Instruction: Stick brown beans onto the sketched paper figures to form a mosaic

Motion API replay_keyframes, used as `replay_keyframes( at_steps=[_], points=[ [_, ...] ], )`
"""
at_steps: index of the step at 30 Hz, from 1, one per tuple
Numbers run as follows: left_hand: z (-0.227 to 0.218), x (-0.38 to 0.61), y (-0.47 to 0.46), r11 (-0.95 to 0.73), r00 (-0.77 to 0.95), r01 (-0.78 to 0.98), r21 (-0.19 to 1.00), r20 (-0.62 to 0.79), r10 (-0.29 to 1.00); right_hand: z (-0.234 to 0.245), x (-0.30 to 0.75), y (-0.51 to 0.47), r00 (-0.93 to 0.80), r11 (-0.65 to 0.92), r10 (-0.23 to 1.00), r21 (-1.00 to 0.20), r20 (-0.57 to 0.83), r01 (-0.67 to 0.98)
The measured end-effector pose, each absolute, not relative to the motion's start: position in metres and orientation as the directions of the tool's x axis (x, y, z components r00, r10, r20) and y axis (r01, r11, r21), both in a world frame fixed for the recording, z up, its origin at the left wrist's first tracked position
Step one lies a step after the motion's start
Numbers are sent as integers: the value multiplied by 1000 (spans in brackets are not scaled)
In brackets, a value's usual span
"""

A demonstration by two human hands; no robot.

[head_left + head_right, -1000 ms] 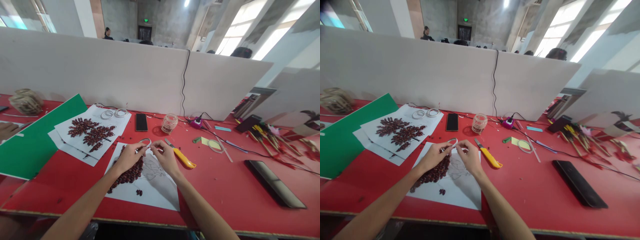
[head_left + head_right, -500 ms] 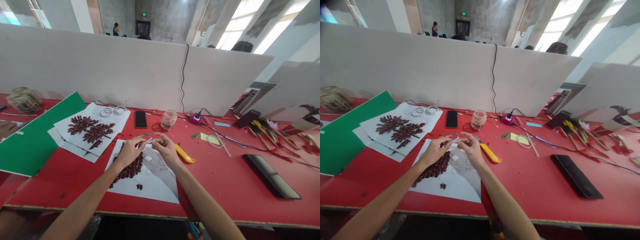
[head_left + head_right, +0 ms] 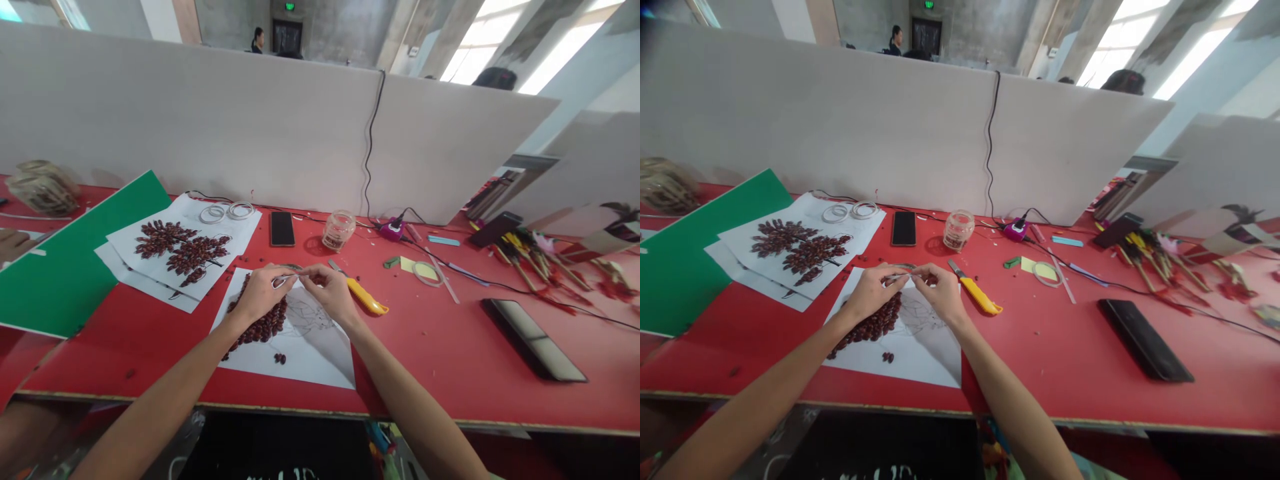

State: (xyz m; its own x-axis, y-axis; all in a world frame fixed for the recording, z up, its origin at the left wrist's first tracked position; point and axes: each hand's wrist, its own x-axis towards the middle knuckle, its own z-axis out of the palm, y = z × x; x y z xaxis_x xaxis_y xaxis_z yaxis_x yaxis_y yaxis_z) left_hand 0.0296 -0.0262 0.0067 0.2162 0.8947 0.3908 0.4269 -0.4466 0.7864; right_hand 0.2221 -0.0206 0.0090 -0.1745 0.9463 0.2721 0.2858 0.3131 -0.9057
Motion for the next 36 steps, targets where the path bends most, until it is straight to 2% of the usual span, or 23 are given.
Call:
replay_keyframes(
  at_steps=[4,7,14,16,18,20,22,24,25,27,30,33,36],
  points=[
    [8,31,-27,-467,203,451,760,422,883,12,221,-22,-195,425,905,-830,378,363],
    [7,32,-27,-455,181,423,784,419,890,14,220,-23,-205,487,873,-777,442,399],
    [-1,35,-20,-291,146,267,919,260,954,7,214,-26,-235,650,752,-635,616,418],
    [1,29,-16,-262,114,259,930,240,964,7,214,-28,-245,663,739,-615,627,427],
    [4,16,-12,-306,45,396,866,314,948,10,215,-32,-236,621,781,-683,578,383],
    [7,-1,-9,-342,5,640,688,441,898,14,219,-36,-208,483,873,-837,441,255],
    [9,-13,-8,-299,24,812,502,482,876,16,223,-42,-213,222,954,-974,209,39],
    [12,-17,-10,-271,50,852,448,447,893,16,227,-49,-261,-70,965,-980,-20,-184],
    [15,-14,-12,-292,70,825,484,426,902,16,228,-53,-273,-172,957,-949,-98,-263],
    [23,-2,-18,-358,121,682,637,385,915,17,229,-61,-277,-274,944,-894,-179,-355],
    [39,22,-31,-347,171,423,837,302,938,22,227,-71,-280,-299,940,-869,-196,-395],
    [52,37,-43,-307,166,370,877,263,950,27,225,-75,-276,-263,947,-889,-164,-375],
    [56,41,-47,-290,125,428,856,262,957,27,223,-77,-262,-232,954,-910,-145,-344]
  ],
)
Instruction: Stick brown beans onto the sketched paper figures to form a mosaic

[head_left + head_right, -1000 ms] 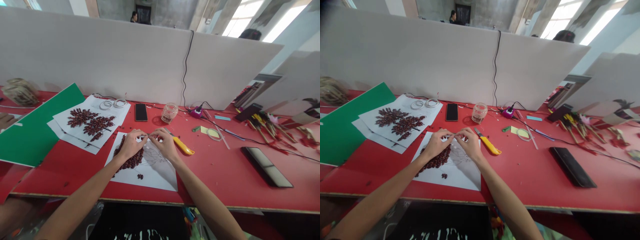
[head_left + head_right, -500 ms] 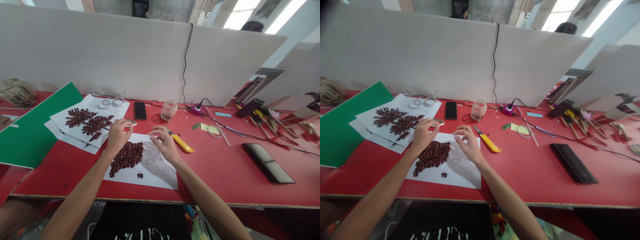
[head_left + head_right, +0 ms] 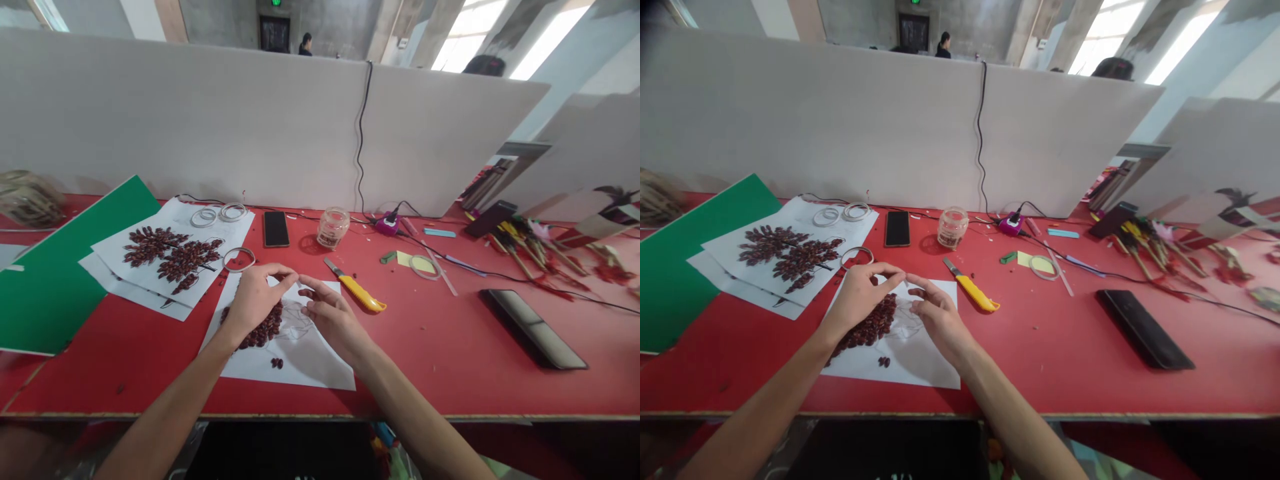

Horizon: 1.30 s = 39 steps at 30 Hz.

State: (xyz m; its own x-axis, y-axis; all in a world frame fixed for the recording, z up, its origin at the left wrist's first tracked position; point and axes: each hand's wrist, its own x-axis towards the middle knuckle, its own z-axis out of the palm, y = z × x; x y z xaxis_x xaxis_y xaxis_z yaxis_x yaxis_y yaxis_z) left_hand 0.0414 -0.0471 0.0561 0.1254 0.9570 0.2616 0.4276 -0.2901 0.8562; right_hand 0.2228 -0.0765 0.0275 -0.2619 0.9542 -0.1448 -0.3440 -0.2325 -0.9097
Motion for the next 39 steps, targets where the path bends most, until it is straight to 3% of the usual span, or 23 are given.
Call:
replay_keyframes(
  at_steps=[6,9,12,15,17,24,30,39],
  points=[
    [51,44,-51,-440,159,655,614,457,875,19,224,-88,-203,-144,973,-972,-105,-185],
    [49,41,-53,-477,203,629,614,462,863,20,242,-87,-130,-52,991,-996,-43,-69],
    [43,36,-46,-462,380,567,682,281,881,19,267,-73,-143,133,984,-970,105,202],
    [33,34,-33,-436,587,587,683,12,810,7,286,-56,-213,365,931,-785,297,501],
    [30,36,-24,-438,630,632,639,-96,770,-5,290,-48,-238,435,899,-682,368,588],
    [39,44,-12,-487,698,651,582,-208,685,-26,288,-50,-440,560,828,-475,346,680],
    [49,46,-9,-447,701,639,626,-234,673,-30,287,-49,-477,569,822,-406,312,715],
    [42,55,-15,-464,650,711,528,-243,720,-28,286,-49,-486,566,823,-367,293,738]
  ],
)
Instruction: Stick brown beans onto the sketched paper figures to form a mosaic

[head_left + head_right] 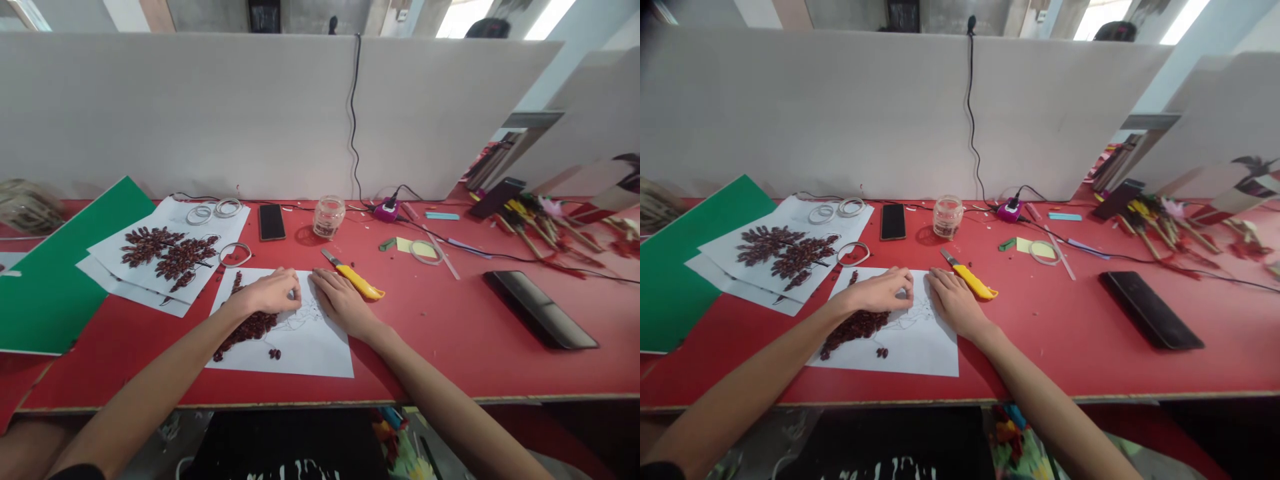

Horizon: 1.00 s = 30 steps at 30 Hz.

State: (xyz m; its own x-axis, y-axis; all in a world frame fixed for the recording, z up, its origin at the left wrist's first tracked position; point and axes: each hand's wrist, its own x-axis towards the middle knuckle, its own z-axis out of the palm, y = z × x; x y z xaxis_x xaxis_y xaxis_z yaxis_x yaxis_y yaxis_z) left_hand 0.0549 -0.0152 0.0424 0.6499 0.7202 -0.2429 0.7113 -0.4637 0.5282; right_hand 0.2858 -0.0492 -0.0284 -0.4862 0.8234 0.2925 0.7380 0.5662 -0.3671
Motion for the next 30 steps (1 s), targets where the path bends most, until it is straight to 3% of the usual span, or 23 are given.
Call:
replay_keyframes(
  at_steps=[12,17,22,26,30],
  points=[
    [46,61,-18,-508,657,725,465,-247,712,-28,286,-49,-484,576,817,-390,314,718],
    [43,63,-22,-509,628,756,410,-236,742,-17,287,-62,-481,650,758,-449,440,613],
    [46,65,-25,-515,625,762,392,-240,743,-13,283,-80,-693,819,573,-289,437,495],
    [45,66,-26,-512,616,769,383,-225,755,-14,276,-82,-747,835,550,-226,374,501],
    [38,64,-25,-457,584,767,451,-193,789,-13,274,-80,-746,835,550,-254,374,489]
  ],
)
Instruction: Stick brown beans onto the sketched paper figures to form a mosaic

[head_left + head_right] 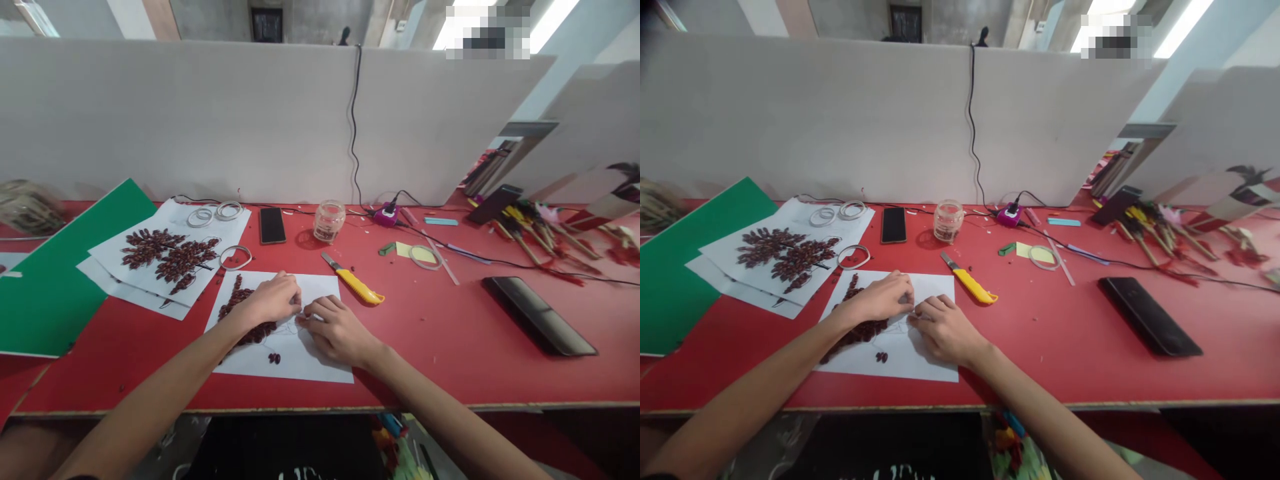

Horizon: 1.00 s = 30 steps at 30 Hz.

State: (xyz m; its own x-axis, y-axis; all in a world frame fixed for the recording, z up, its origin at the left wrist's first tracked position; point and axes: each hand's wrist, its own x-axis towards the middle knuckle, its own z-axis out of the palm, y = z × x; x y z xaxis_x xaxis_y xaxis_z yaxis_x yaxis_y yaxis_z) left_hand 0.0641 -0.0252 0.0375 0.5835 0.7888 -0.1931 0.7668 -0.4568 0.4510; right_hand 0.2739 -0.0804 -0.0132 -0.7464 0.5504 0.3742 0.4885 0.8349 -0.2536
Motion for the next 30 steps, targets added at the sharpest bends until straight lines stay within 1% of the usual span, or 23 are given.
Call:
replay_keyframes(
  at_steps=[6,10,12,15,17,20,24,30],
  points=[
    [31,59,-20,-389,557,721,574,-145,818,-15,276,-80,-730,819,572,-307,374,485],
    [33,52,-18,-364,507,704,609,-74,859,-17,277,-80,-717,809,587,-320,376,494],
    [33,50,-18,-393,517,708,587,-53,854,-18,277,-79,-717,805,591,-316,368,501],
    [28,52,-19,-442,541,746,499,-67,838,-17,277,-80,-722,806,590,-308,361,505],
    [22,54,-18,-446,533,776,447,-85,842,-16,277,-80,-723,809,587,-306,364,503],
    [13,54,-14,-415,502,800,434,-104,859,-16,277,-80,-716,804,592,-322,369,499],
    [8,51,-6,-386,501,794,470,-145,853,-17,278,-79,-699,781,616,-402,364,478],
    [11,51,-2,-360,507,786,503,-191,841,-11,278,-75,-666,681,680,-599,307,420]
  ],
)
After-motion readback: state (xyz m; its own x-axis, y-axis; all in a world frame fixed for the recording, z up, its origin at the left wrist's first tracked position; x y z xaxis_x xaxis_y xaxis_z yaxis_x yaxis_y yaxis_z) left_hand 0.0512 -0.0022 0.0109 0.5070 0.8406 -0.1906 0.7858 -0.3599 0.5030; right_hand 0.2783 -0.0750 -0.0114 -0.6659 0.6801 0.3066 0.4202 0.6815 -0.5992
